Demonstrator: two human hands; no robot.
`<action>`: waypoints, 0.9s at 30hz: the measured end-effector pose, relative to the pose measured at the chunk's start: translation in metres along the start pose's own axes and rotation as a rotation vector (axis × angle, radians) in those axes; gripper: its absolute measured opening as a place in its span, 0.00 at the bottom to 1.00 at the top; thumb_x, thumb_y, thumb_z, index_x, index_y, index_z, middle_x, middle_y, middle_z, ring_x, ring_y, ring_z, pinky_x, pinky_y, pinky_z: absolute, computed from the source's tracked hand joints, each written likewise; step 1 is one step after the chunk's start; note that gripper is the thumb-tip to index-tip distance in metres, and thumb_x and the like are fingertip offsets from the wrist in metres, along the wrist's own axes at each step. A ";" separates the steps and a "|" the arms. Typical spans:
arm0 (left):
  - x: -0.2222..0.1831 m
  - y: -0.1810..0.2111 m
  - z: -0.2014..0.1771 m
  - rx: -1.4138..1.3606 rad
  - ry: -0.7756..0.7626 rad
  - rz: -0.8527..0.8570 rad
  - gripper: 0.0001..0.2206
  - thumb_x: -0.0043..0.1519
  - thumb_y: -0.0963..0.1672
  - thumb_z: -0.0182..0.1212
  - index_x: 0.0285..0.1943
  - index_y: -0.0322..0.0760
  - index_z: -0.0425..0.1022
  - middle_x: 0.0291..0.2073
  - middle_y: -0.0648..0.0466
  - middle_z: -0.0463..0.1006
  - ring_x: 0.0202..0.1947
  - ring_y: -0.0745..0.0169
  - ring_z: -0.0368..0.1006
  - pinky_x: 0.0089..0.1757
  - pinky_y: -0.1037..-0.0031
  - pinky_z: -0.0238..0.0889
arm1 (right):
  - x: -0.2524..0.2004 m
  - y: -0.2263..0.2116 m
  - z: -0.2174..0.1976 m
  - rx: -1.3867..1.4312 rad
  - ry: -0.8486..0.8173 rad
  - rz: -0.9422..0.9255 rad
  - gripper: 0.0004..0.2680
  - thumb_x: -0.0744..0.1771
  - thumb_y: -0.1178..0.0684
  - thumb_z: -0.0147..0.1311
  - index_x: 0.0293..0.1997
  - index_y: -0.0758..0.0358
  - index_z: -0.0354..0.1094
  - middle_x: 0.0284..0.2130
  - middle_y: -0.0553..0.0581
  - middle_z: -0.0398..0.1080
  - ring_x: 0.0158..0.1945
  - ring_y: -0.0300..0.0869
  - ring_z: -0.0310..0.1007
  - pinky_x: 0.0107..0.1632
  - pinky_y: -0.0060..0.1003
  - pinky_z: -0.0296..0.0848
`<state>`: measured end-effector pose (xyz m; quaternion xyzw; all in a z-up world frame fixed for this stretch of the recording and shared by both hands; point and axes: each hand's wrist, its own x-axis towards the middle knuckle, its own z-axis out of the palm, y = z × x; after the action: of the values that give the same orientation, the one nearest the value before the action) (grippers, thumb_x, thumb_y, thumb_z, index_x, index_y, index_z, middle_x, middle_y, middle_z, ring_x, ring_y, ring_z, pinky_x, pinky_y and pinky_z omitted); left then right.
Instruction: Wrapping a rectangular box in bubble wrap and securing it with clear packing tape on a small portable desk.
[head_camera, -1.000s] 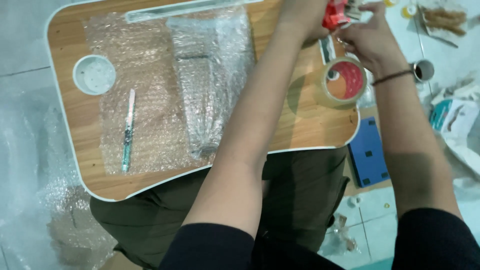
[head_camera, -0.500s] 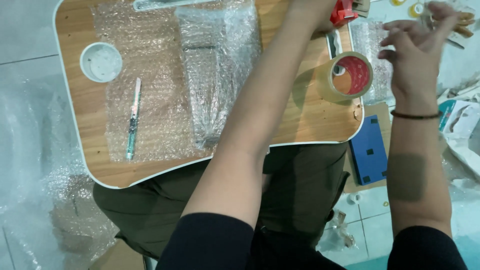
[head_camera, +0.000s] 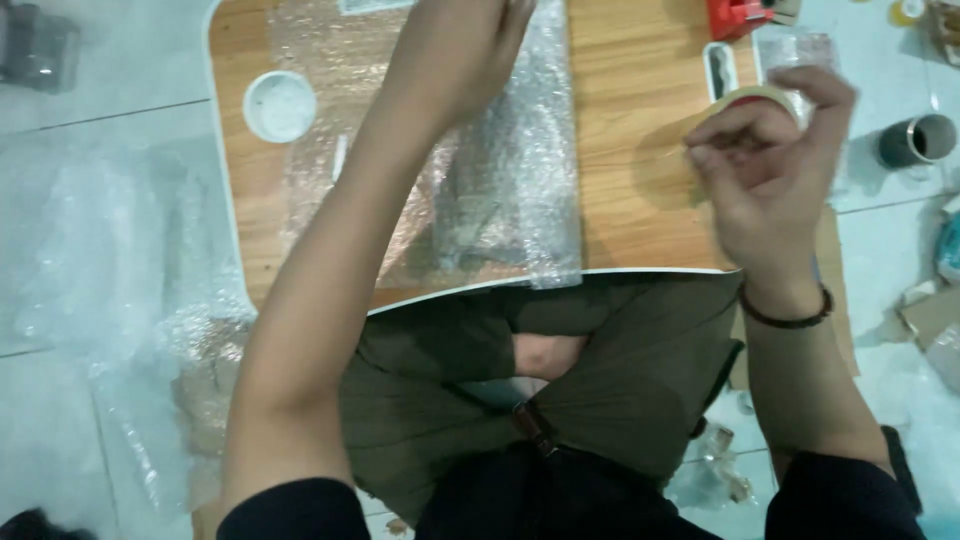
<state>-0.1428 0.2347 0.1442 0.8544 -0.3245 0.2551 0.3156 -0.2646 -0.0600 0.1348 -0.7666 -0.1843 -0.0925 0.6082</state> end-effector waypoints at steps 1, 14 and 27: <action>-0.015 0.013 -0.015 -0.038 -0.033 -0.105 0.08 0.68 0.42 0.54 0.42 0.30 0.76 0.31 0.44 0.81 0.25 0.46 0.73 0.30 0.59 0.65 | 0.002 -0.003 0.013 0.024 -0.009 -0.017 0.26 0.72 0.77 0.51 0.71 0.55 0.39 0.45 0.66 0.66 0.47 0.47 0.69 0.55 0.34 0.70; -0.113 0.142 -0.021 -1.094 0.130 -0.863 0.11 0.60 0.42 0.67 0.48 0.29 0.78 0.35 0.51 0.81 0.35 0.70 0.74 0.41 0.80 0.72 | -0.059 -0.029 0.121 0.597 0.168 0.102 0.25 0.71 0.74 0.36 0.74 0.50 0.38 0.57 0.72 0.68 0.56 0.51 0.73 0.60 0.37 0.76; -0.104 0.150 -0.035 -0.777 0.182 -0.751 0.02 0.61 0.38 0.66 0.38 0.32 0.78 0.34 0.55 0.76 0.32 0.70 0.73 0.35 0.81 0.71 | -0.064 -0.038 0.113 0.209 0.074 -0.104 0.26 0.73 0.74 0.39 0.74 0.47 0.34 0.61 0.77 0.67 0.55 0.53 0.75 0.62 0.42 0.79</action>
<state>-0.3271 0.2117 0.1570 0.7064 -0.0390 0.0593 0.7042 -0.3470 0.0455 0.1182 -0.6844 -0.2100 -0.1323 0.6856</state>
